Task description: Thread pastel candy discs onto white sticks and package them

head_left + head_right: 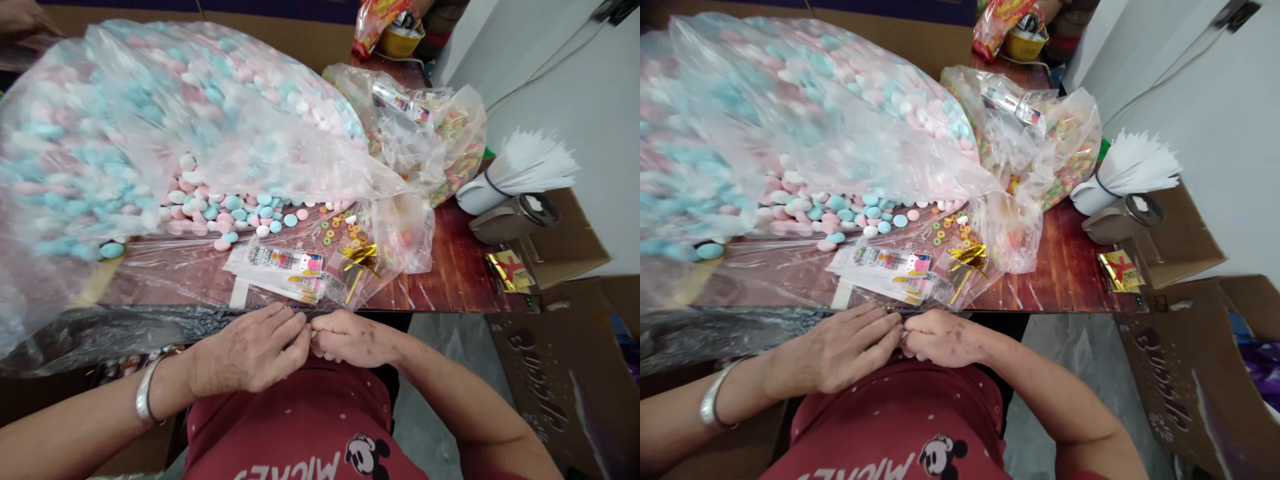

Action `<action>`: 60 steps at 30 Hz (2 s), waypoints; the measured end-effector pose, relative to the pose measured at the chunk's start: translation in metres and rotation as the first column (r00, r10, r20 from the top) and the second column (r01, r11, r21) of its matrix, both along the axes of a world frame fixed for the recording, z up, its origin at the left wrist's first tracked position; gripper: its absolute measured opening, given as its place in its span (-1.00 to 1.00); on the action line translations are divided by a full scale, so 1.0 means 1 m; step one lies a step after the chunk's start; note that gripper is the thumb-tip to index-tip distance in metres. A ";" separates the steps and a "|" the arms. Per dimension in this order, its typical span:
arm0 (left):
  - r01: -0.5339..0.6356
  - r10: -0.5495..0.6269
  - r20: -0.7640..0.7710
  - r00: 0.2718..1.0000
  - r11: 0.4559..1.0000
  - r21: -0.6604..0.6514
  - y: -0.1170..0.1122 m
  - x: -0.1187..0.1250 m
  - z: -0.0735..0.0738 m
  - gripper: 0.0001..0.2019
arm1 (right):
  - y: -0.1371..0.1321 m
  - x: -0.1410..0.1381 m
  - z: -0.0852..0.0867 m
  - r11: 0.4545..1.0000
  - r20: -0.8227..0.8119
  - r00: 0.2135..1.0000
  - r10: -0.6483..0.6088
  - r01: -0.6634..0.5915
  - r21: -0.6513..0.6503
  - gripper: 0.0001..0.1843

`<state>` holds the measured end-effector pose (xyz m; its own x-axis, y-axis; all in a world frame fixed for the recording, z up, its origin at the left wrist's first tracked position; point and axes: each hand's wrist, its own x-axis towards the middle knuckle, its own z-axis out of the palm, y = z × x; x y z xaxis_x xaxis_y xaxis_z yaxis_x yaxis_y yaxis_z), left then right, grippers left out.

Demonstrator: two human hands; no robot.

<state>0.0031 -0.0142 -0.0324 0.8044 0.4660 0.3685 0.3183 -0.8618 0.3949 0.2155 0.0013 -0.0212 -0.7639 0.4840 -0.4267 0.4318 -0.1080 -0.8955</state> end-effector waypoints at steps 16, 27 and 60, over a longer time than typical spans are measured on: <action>0.078 0.741 0.031 0.671 -0.029 -0.997 0.012 0.030 0.004 -0.79 | 0.024 0.062 -0.044 0.195 0.348 0.637 -0.687 -0.299 0.934 -0.78; 0.321 0.765 0.208 0.609 0.002 -0.947 0.020 0.046 -0.009 -0.81 | 0.031 0.074 -0.045 0.137 0.191 0.648 -0.738 -0.133 0.982 -0.68; 0.424 0.756 0.337 0.561 0.087 -0.901 0.025 0.051 -0.017 -0.80 | 0.042 0.058 -0.047 0.014 0.174 0.582 -0.794 -0.269 0.963 -0.67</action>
